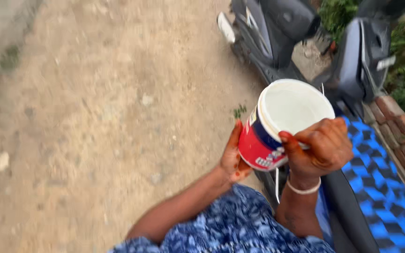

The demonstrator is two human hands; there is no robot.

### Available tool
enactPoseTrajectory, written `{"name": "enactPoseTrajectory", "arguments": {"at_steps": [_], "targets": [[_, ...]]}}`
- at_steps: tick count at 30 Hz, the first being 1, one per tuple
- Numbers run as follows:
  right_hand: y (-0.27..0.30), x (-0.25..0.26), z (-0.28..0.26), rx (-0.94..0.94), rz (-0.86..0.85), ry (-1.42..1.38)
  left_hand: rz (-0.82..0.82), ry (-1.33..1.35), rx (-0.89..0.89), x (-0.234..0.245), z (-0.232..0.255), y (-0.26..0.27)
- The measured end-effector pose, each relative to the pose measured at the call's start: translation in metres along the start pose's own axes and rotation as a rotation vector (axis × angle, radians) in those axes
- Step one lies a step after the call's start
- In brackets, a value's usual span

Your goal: The person fills a container with water from a bucket and splashes the water onto several plants along a wall and in a garden area by hand.

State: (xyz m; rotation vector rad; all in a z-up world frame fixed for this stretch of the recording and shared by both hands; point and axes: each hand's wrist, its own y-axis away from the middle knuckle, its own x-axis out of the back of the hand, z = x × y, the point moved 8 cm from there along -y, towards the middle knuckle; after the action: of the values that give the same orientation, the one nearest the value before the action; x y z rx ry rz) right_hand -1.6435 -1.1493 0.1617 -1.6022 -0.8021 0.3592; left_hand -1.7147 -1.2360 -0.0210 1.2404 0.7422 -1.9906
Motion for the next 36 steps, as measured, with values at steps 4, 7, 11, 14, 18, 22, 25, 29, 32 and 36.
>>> {"name": "enactPoseTrajectory", "arguments": {"at_steps": [4, 7, 11, 14, 18, 22, 25, 29, 32, 36], "targets": [[-0.055, -0.097, 0.061, 0.017, -0.015, -0.062, 0.054, 0.024, -0.059, 0.028, 0.087, -0.081], [-0.084, -0.166, 0.095, 0.046, -0.065, -0.1, 0.195, -0.055, -0.133, 0.062, 0.143, -0.123], [-0.111, -0.254, 0.13, 0.073, -0.07, -0.154, 0.119, 0.018, -0.175, 0.096, 0.217, -0.172], [-0.122, -0.315, 0.15, 0.104, -0.085, -0.194, 0.204, 0.036, -0.185, 0.134, 0.261, -0.202], [-0.137, -0.398, 0.19, 0.105, -0.053, -0.181, 0.173, 0.01, -0.172, 0.183, 0.327, -0.254], [-0.164, -0.484, 0.23, 0.089, -0.02, -0.148, 0.073, 0.114, -0.05, 0.214, 0.398, -0.322], [-0.193, -0.537, 0.262, 0.021, 0.012, -0.082, 0.089, -0.038, -0.056, 0.226, 0.456, -0.367], [-0.21, -0.6, 0.308, -0.001, 0.039, -0.041, 0.026, -0.027, 0.009, 0.257, 0.509, -0.427], [-0.227, -0.646, 0.344, -0.042, 0.023, 0.021, 0.036, 0.015, 0.052, 0.278, 0.539, -0.472], [-0.248, -0.709, 0.398, -0.029, 0.029, 0.031, 0.011, 0.0, 0.072, 0.313, 0.585, -0.546]]}}
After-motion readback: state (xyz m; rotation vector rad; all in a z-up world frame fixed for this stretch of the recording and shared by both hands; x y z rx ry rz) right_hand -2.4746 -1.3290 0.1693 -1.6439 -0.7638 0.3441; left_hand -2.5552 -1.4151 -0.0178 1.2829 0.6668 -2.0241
